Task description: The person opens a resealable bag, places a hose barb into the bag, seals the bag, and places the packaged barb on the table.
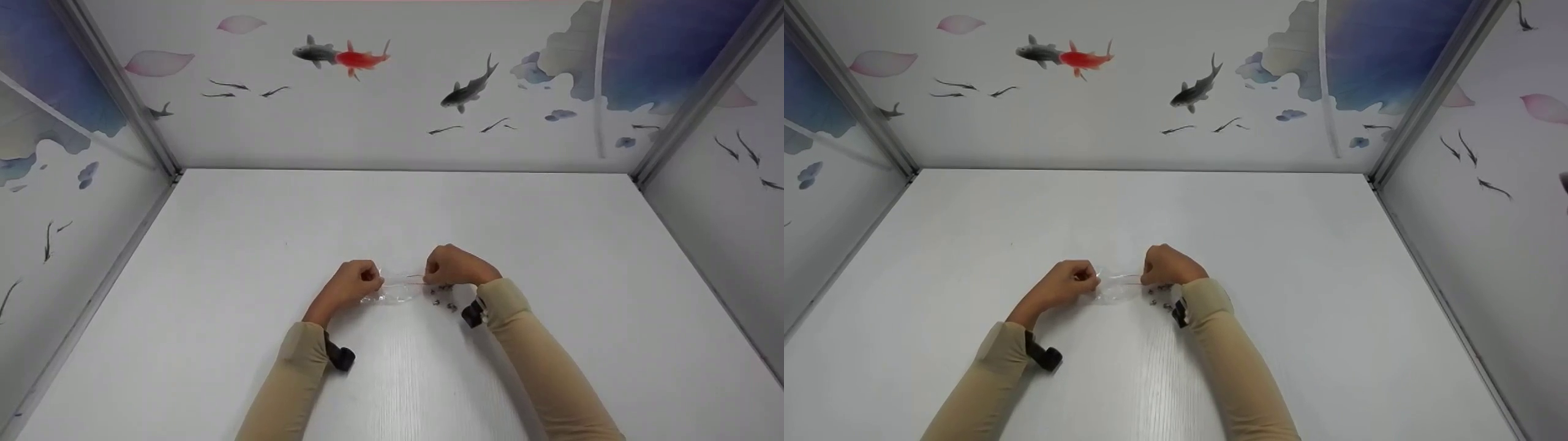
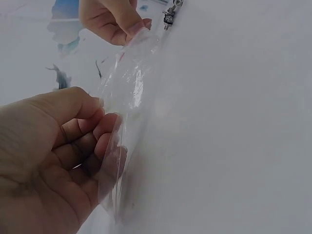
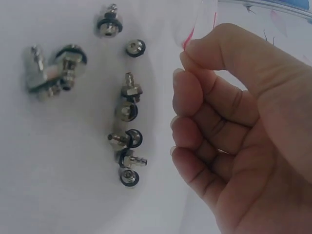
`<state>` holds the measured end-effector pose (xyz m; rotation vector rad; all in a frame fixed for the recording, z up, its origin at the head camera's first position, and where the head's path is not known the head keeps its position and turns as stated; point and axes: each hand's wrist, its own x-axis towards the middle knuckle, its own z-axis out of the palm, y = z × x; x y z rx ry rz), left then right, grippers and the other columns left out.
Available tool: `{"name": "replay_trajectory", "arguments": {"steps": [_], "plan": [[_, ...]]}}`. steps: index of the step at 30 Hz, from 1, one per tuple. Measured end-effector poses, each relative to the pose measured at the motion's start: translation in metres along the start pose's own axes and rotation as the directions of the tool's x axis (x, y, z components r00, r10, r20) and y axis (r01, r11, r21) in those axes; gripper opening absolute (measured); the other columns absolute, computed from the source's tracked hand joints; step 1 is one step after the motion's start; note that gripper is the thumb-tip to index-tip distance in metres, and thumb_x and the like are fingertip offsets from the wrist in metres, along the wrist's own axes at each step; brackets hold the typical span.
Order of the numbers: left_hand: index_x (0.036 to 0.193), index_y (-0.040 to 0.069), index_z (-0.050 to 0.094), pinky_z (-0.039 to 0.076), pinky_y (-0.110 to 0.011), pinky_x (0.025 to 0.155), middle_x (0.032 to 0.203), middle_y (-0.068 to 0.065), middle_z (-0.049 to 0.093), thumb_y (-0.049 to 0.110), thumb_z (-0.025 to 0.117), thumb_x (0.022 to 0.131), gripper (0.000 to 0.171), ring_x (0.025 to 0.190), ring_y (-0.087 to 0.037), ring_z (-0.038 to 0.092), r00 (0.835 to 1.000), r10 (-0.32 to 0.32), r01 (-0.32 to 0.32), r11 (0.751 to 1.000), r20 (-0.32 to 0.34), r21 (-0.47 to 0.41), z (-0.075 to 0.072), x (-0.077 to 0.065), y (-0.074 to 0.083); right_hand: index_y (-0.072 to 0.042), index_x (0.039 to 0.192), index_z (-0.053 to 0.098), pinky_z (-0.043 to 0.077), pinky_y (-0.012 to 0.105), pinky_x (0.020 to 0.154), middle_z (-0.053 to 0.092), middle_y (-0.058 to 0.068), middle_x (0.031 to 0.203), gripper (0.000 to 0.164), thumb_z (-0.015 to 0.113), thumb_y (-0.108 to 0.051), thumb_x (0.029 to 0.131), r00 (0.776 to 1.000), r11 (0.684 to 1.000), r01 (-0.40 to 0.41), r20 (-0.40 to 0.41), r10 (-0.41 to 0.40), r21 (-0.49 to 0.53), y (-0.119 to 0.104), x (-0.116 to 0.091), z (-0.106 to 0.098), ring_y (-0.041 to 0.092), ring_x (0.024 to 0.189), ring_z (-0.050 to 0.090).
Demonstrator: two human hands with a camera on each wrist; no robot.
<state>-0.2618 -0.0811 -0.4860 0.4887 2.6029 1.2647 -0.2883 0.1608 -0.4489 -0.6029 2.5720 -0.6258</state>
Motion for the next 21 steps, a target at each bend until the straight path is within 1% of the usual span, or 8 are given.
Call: {"name": "replay_trajectory", "arguments": {"steps": [4, 7, 10, 12, 15, 18, 21], "plan": [[0.077, 0.006, 0.06, 0.039, -0.026, 0.064, 0.073, 0.002, 0.052, 0.01, 0.063, 0.088, 0.012, 0.07, -0.013, 0.046, 1.0, 0.013, -0.013, 1.0, -0.004, -0.002, 0.002, 0.002, -0.001, -0.007, 0.081, 0.072, 0.041, 0.024, 0.057, 0.063, 0.0, 0.071, 0.012, 0.063, -0.012, 0.087, 0.999, 0.999, 0.031, -0.017, -0.031, 0.016, 0.004, -0.001, 0.002, 0.009, 0.061, 0.049], [0.075, 0.006, 0.061, 0.039, -0.026, 0.065, 0.072, 0.002, 0.053, 0.009, 0.063, 0.084, 0.01, 0.07, -0.012, 0.046, 0.999, 0.032, -0.033, 0.999, -0.019, -0.015, 0.003, 0.002, -0.001, -0.006, 0.081, 0.073, 0.043, 0.023, 0.057, 0.063, 0.0, 0.071, 0.012, 0.064, -0.013, 0.087, 0.999, 0.998, 0.044, -0.031, -0.043, 0.053, 0.007, -0.002, 0.002, 0.009, 0.061, 0.051], [0.078, 0.006, 0.062, 0.041, -0.025, 0.067, 0.075, 0.0, 0.057, 0.006, 0.064, 0.082, 0.005, 0.071, -0.012, 0.049, 0.997, 0.064, -0.066, 0.996, -0.042, -0.052, 0.004, 0.002, -0.002, -0.006, 0.083, 0.073, 0.045, 0.023, 0.058, 0.064, 0.0, 0.072, 0.012, 0.066, -0.014, 0.087, 0.997, 0.995, 0.059, -0.052, -0.055, 0.086, 0.01, -0.002, 0.002, 0.008, 0.061, 0.053], [0.082, 0.005, 0.062, 0.042, -0.025, 0.069, 0.079, -0.003, 0.059, 0.003, 0.063, 0.081, 0.002, 0.074, -0.013, 0.05, 0.993, 0.1, -0.105, 0.991, -0.055, -0.081, 0.006, 0.003, -0.003, -0.006, 0.083, 0.073, 0.045, 0.023, 0.058, 0.064, 0.0, 0.071, 0.012, 0.066, -0.015, 0.087, 0.996, 0.992, 0.066, -0.068, -0.059, 0.108, 0.011, -0.003, 0.003, 0.009, 0.061, 0.053], [0.093, 0.004, 0.063, 0.043, -0.026, 0.072, 0.089, -0.008, 0.06, -0.001, 0.059, 0.081, 0.013, 0.078, -0.014, 0.05, 0.983, 0.17, -0.176, 0.979, -0.065, -0.105, 0.01, 0.004, -0.005, -0.007, 0.082, 0.073, 0.045, 0.023, 0.058, 0.063, 0.0, 0.07, 0.013, 0.066, -0.016, 0.088, 0.995, 0.988, 0.067, -0.088, -0.055, 0.137, 0.013, -0.004, 0.005, 0.011, 0.061, 0.054], [0.106, 0.004, 0.064, 0.043, -0.026, 0.074, 0.103, -0.011, 0.059, -0.004, 0.055, 0.082, 0.027, 0.08, -0.014, 0.049, 0.972, 0.226, -0.231, 0.966, -0.059, -0.116, 0.013, 0.004, -0.006, -0.008, 0.083, 0.073, 0.046, 0.024, 0.058, 0.065, 0.002, 0.071, 0.013, 0.065, -0.017, 0.088, 0.993, 0.984, 0.067, -0.108, -0.05, 0.165, 0.014, -0.004, 0.007, 0.014, 0.062, 0.057], [0.121, 0.006, 0.063, 0.041, -0.025, 0.073, 0.119, -0.009, 0.058, -0.004, 0.05, 0.085, 0.04, 0.078, -0.013, 0.046, 0.968, 0.246, -0.249, 0.96, -0.038, -0.128, 0.017, 0.003, -0.005, -0.008, 0.085, 0.074, 0.047, 0.024, 0.058, 0.067, 0.005, 0.073, 0.013, 0.066, -0.017, 0.089, 0.99, 0.98, 0.079, -0.13, -0.055, 0.184, 0.015, -0.005, 0.01, 0.016, 0.063, 0.059]]}}
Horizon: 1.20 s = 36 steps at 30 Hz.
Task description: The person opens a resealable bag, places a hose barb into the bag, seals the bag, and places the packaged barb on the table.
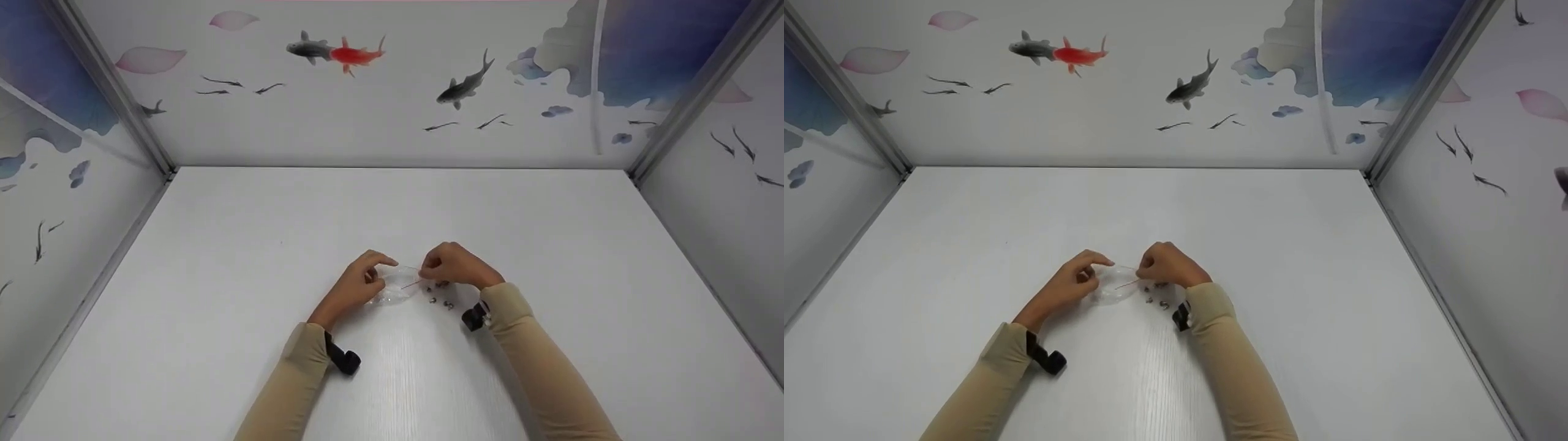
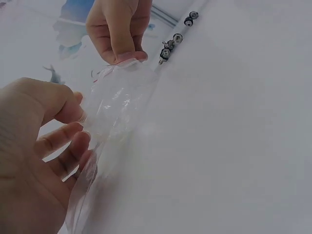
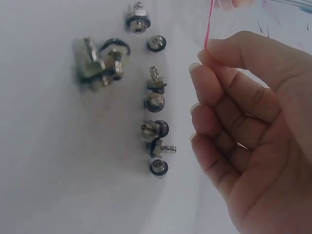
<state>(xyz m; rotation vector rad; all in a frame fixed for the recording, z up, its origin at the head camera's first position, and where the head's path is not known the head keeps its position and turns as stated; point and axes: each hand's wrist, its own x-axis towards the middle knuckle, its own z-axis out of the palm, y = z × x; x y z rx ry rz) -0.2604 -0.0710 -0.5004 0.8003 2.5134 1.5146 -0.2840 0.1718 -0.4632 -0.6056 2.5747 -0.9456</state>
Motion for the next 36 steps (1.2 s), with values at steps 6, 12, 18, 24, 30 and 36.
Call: {"name": "replay_trajectory", "arguments": {"steps": [6, 12, 18, 24, 30, 36], "plan": [[0.137, 0.017, 0.056, 0.042, -0.031, 0.082, 0.139, -0.001, 0.054, 0.002, 0.041, 0.092, 0.05, 0.091, -0.016, 0.052, 0.995, -0.074, 0.076, 0.996, 0.061, -0.042, 0.002, -0.002, 0.004, -0.009, 0.086, 0.075, 0.047, 0.025, 0.057, 0.068, 0.006, 0.073, 0.014, 0.066, -0.019, 0.089, 1.0, 1.0, 0.008, -0.023, -0.008, 0.011, -0.002, 0.001, 0.003, 0.015, 0.061, 0.057], [0.142, 0.021, 0.05, 0.043, -0.032, 0.081, 0.134, 0.001, 0.056, 0.021, 0.049, 0.098, 0.043, 0.089, -0.014, 0.053, 0.992, -0.085, 0.085, 0.996, 0.089, 0.003, 0.005, -0.001, 0.002, -0.008, 0.086, 0.075, 0.046, 0.025, 0.055, 0.069, 0.008, 0.073, 0.015, 0.065, -0.018, 0.089, 0.998, 0.998, 0.055, -0.035, -0.055, -0.007, -0.003, 0.001, 0.004, 0.011, 0.058, 0.054], [0.143, 0.024, 0.047, 0.036, -0.025, 0.063, 0.097, -0.001, 0.06, 0.047, 0.067, 0.087, 0.064, 0.064, -0.009, 0.04, 0.992, -0.084, 0.079, 0.995, 0.09, 0.059, 0.008, -0.002, -0.002, -0.008, 0.089, 0.076, 0.045, 0.025, 0.057, 0.069, 0.008, 0.075, 0.016, 0.065, -0.02, 0.09, 0.997, 0.997, 0.075, -0.025, -0.075, -0.005, -0.003, 0.0, 0.003, 0.008, 0.059, 0.051], [0.143, 0.026, 0.047, 0.035, -0.027, 0.066, 0.105, 0.002, 0.062, 0.048, 0.071, 0.083, 0.068, 0.069, -0.01, 0.04, 0.992, -0.091, 0.086, 0.994, 0.083, 0.063, 0.009, -0.003, -0.005, -0.008, 0.096, 0.075, 0.048, 0.025, 0.064, 0.072, 0.005, 0.087, 0.018, 0.065, -0.022, 0.092, 0.995, 0.995, 0.102, -0.018, -0.102, -0.015, -0.004, -0.004, -0.001, 0.009, 0.069, 0.056], [0.141, 0.026, 0.05, 0.034, -0.027, 0.065, 0.07, 0.006, 0.041, 0.048, 0.072, 0.082, 0.067, 0.067, -0.01, 0.038, 0.993, -0.095, 0.09, 0.993, 0.066, 0.071, 0.011, -0.003, -0.007, -0.006, 0.106, 0.071, 0.051, 0.034, 0.079, 0.07, 0.007, 0.103, 0.018, 0.065, -0.016, 0.092, 0.995, 0.994, 0.089, -0.036, -0.092, -0.068, 0.003, -0.012, -0.009, 0.016, 0.088, 0.061], [0.14, 0.026, 0.051, 0.033, -0.026, 0.063, 0.067, 0.006, 0.04, 0.047, 0.073, 0.081, 0.067, 0.066, -0.01, 0.038, 0.994, -0.09, 0.085, 0.993, 0.058, 0.077, 0.013, -0.002, -0.006, -0.003, 0.106, 0.072, 0.051, 0.041, 0.087, 0.07, 0.009, 0.104, 0.017, 0.066, -0.007, 0.09, 0.989, 0.977, 0.14, -0.032, -0.147, -0.164, 0.019, -0.02, -0.018, 0.023, 0.097, 0.062]]}}
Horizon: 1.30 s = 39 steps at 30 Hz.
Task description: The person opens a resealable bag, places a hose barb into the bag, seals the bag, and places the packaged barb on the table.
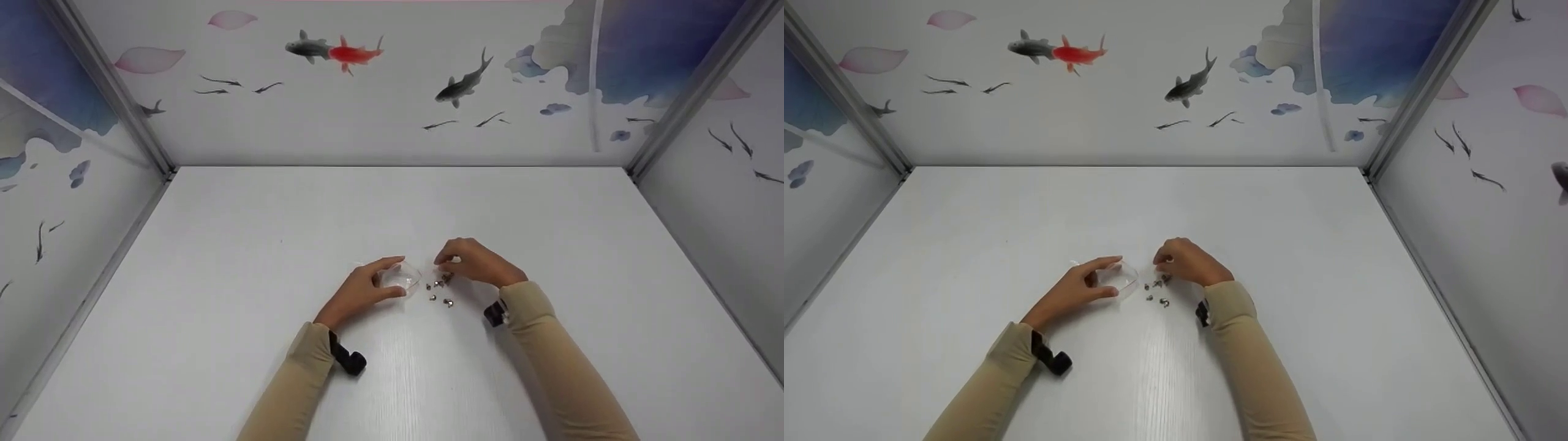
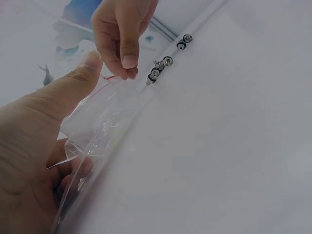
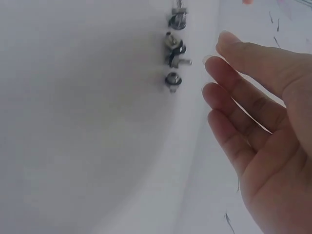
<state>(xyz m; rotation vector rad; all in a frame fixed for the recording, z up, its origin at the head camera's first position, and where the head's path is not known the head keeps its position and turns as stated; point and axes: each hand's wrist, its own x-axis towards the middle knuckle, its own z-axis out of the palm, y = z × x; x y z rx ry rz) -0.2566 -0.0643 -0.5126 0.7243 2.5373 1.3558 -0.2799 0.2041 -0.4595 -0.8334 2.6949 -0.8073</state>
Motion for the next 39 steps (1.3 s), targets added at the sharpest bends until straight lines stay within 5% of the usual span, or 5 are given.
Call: {"name": "replay_trajectory", "arguments": {"steps": [8, 16, 27, 39], "plan": [[0.14, 0.028, 0.052, 0.034, -0.027, 0.069, 0.105, -0.003, 0.062, 0.045, 0.078, 0.076, 0.071, 0.071, -0.012, 0.039, 1.0, -0.009, 0.009, 1.0, -0.008, -0.022, 0.0, 0.001, 0.001, -0.001, 0.101, 0.073, 0.052, 0.042, 0.086, 0.071, 0.011, 0.099, 0.015, 0.067, -0.002, 0.087, 0.995, 0.995, 0.094, 0.015, -0.094, -0.028, 0.017, -0.009, -0.008, 0.026, 0.095, 0.065], [0.141, 0.028, 0.051, 0.042, -0.035, 0.087, 0.138, 0.003, 0.055, 0.044, 0.08, 0.075, 0.073, 0.096, -0.015, 0.051, 0.999, -0.035, 0.035, 0.998, 0.005, -0.061, 0.001, 0.0, 0.0, -0.006, 0.094, 0.075, 0.052, 0.032, 0.082, 0.071, 0.004, 0.094, 0.012, 0.07, -0.001, 0.084, 0.996, 0.998, 0.068, 0.051, -0.068, -0.007, 0.022, -0.012, -0.006, 0.016, 0.089, 0.062], [0.14, 0.03, 0.051, 0.04, -0.033, 0.085, 0.138, 0.002, 0.055, 0.042, 0.081, 0.073, 0.074, 0.093, -0.016, 0.049, 1.0, -0.026, 0.026, 0.999, -0.005, -0.048, 0.0, 0.0, 0.001, -0.006, 0.091, 0.077, 0.053, 0.033, 0.082, 0.07, 0.003, 0.092, 0.014, 0.072, 0.003, 0.081, 0.994, 0.993, 0.105, 0.046, -0.103, -0.053, 0.022, -0.009, -0.002, 0.017, 0.088, 0.065], [0.14, 0.031, 0.05, 0.04, -0.036, 0.096, 0.142, 0.002, 0.052, 0.04, 0.082, 0.073, 0.075, 0.105, -0.015, 0.051, 0.999, -0.035, 0.035, 0.998, 0.004, -0.055, 0.0, -0.001, 0.002, -0.005, 0.094, 0.074, 0.052, 0.033, 0.082, 0.068, 0.004, 0.093, 0.01, 0.069, -0.001, 0.085, 0.996, 0.994, 0.044, 0.077, -0.037, -0.101, 0.019, -0.01, -0.004, 0.017, 0.089, 0.062]]}}
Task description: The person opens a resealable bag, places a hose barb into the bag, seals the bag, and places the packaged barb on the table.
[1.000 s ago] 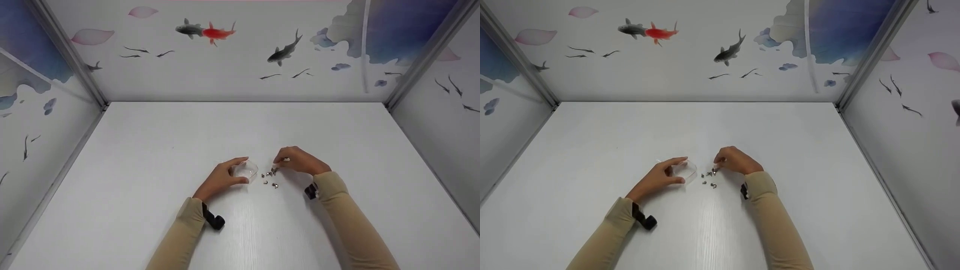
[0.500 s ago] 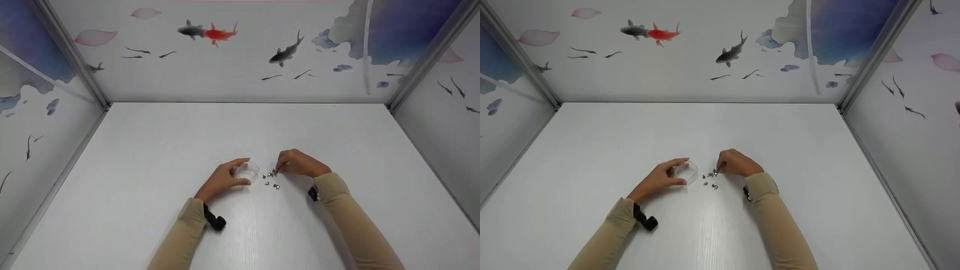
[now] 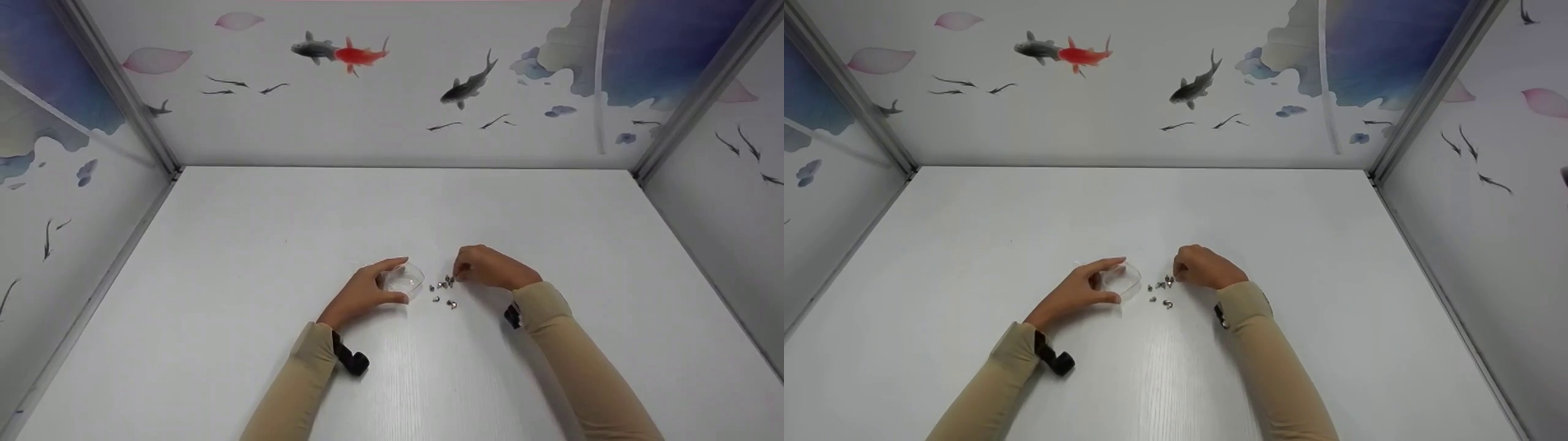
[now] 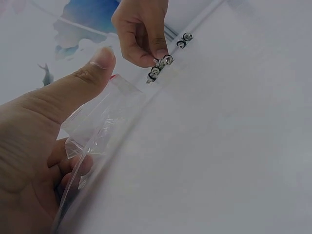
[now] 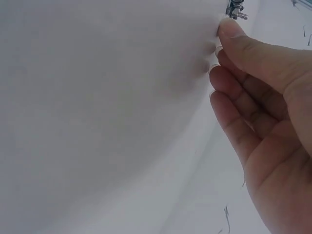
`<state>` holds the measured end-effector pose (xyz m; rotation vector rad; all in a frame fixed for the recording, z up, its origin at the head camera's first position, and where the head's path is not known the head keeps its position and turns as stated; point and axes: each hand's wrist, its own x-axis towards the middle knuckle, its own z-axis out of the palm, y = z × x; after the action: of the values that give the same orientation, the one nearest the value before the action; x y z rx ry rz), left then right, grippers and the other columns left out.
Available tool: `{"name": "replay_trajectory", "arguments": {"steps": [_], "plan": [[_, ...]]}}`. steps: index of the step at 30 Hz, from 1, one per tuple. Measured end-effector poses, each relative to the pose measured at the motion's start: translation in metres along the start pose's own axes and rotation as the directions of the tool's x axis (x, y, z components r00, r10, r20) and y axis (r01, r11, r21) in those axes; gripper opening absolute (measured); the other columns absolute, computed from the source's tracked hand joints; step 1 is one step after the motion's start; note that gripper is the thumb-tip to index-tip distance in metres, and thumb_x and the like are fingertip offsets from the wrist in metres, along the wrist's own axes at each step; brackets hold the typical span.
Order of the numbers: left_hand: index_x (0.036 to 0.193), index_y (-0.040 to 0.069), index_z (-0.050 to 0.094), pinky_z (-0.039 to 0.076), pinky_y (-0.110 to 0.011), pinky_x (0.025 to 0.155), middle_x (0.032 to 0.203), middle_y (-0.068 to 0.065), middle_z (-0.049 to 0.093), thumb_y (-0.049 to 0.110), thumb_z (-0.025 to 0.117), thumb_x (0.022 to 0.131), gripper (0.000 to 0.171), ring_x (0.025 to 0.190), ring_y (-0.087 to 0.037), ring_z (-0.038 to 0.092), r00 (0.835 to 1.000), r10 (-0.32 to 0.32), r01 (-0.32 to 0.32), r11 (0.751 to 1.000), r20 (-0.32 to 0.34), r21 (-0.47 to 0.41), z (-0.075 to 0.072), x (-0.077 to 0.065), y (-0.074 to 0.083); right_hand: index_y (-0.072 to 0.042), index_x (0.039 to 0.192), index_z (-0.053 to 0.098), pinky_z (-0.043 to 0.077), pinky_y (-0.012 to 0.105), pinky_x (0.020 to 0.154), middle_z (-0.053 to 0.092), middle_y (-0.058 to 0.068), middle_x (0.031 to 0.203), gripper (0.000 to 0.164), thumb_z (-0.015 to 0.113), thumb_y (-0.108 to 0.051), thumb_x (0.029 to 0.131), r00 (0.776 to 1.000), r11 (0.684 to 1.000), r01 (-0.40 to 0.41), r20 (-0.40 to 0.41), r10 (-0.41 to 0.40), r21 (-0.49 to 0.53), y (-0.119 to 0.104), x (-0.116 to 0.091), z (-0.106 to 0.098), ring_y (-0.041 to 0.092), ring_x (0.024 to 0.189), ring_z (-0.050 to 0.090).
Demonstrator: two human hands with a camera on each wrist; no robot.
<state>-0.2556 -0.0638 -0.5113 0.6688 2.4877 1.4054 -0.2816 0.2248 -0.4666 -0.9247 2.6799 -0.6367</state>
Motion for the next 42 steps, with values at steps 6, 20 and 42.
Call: {"name": "replay_trajectory", "arguments": {"steps": [6, 20, 42], "plan": [[0.141, 0.029, 0.05, 0.038, -0.032, 0.081, 0.134, 0.001, 0.056, 0.036, 0.082, 0.075, 0.074, 0.091, -0.015, 0.046, 1.0, -0.002, 0.002, 1.0, 0.002, -0.014, 0.001, 0.001, -0.002, -0.005, 0.095, 0.073, 0.05, 0.033, 0.082, 0.066, 0.004, 0.094, 0.008, 0.067, -0.006, 0.089, 0.999, 1.0, -0.031, 0.022, 0.031, -0.004, -0.002, -0.001, -0.002, 0.018, 0.089, 0.06], [0.141, 0.026, 0.05, 0.037, -0.031, 0.078, 0.133, 0.001, 0.058, 0.037, 0.082, 0.075, 0.074, 0.086, -0.015, 0.045, 1.0, 0.017, -0.017, 1.0, -0.008, 0.007, 0.001, 0.001, -0.001, -0.006, 0.1, 0.071, 0.052, 0.035, 0.083, 0.067, 0.005, 0.098, 0.011, 0.066, -0.009, 0.09, 0.998, 0.997, -0.07, 0.006, 0.07, -0.013, -0.012, 0.005, -0.009, 0.018, 0.091, 0.061], [0.142, 0.025, 0.049, 0.035, -0.028, 0.07, 0.107, -0.001, 0.061, 0.039, 0.081, 0.075, 0.075, 0.075, -0.012, 0.042, 1.0, 0.02, -0.02, 1.0, 0.003, 0.0, -0.001, 0.0, -0.001, -0.003, 0.102, 0.071, 0.052, 0.033, 0.081, 0.067, 0.005, 0.099, 0.015, 0.065, -0.01, 0.091, 0.998, 0.998, 0.063, -0.028, -0.063, 0.001, -0.04, 0.021, -0.015, 0.017, 0.091, 0.062]]}}
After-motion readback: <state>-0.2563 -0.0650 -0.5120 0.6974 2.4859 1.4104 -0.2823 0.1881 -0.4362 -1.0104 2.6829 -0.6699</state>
